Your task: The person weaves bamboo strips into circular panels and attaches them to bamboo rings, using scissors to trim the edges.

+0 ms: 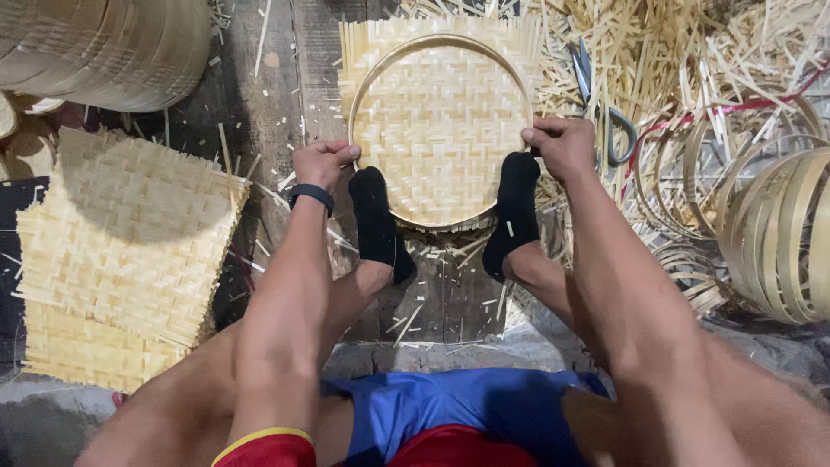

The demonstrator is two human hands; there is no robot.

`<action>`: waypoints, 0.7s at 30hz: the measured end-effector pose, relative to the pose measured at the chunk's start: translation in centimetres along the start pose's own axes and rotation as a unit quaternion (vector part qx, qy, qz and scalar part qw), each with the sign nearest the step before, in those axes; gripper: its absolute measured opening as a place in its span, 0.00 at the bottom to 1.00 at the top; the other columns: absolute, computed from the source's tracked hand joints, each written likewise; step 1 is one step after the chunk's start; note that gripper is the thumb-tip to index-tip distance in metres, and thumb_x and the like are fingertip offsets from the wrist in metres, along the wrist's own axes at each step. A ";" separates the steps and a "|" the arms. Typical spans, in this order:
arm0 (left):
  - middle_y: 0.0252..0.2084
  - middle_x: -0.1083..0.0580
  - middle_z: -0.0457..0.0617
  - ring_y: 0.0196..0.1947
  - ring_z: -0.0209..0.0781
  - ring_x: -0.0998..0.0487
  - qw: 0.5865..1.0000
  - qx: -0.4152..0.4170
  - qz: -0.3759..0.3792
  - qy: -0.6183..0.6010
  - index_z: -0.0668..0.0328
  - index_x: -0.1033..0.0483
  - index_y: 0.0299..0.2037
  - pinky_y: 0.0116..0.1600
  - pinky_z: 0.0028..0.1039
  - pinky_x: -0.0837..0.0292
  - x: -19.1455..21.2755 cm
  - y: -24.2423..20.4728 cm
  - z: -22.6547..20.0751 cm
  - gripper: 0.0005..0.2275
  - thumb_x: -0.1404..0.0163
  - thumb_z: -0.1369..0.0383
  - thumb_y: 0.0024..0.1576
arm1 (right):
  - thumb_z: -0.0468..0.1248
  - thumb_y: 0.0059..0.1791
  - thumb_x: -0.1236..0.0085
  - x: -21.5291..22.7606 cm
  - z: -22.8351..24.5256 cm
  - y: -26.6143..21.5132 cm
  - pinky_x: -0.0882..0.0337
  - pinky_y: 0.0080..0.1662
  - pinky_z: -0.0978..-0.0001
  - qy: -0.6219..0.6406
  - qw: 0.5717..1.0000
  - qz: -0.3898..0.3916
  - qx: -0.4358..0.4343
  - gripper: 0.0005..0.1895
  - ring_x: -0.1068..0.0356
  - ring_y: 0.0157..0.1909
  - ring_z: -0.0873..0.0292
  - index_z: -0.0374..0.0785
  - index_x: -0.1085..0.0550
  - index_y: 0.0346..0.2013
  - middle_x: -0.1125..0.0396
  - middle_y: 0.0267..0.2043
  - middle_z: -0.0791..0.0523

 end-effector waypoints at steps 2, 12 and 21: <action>0.32 0.18 0.50 0.30 0.35 0.18 0.996 -0.047 -0.001 0.075 0.70 0.16 0.37 0.37 0.24 0.18 0.1 -0.3 -1.5 0.11 0.31 0.74 0.46 | 0.33 0.45 0.30 -0.1 1.9 -1.0 0.23 0.42 0.68 -0.061 0.998 -0.018 0.010 0.13 0.23 0.36 0.61 0.31 0.18 0.43 0.23 0.36 0.51; 0.63 0.29 0.63 0.65 0.64 0.38 0.785 -0.457 0.021 0.416 0.56 0.22 0.56 0.65 0.50 0.48 -13.1 -2.2 -17.8 0.21 0.36 0.60 0.54 | 0.62 0.48 0.45 -17.4 8.5 -14.0 0.64 0.72 0.34 -0.492 0.766 0.133 0.391 0.49 0.62 0.78 0.38 0.36 0.46 0.74 0.56 0.76 0.40; 0.54 0.20 0.37 0.54 0.40 0.20 0.898 -0.276 0.124 0.320 0.38 0.17 0.47 0.59 0.28 0.26 -17.2 1.9 -18.1 0.10 0.45 0.55 0.58 | 0.56 0.44 0.38 -17.1 5.9 -13.9 0.57 0.74 0.41 -0.456 0.791 0.071 0.401 0.45 0.52 0.78 0.46 0.47 0.37 0.74 0.48 0.76 0.48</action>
Point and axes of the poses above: each hand's wrist, its own y-axis towards the middle knuckle, its own x-axis out of the back of the hand, z = x × y, the point moved 5 cm from there along y, towards the middle knuckle
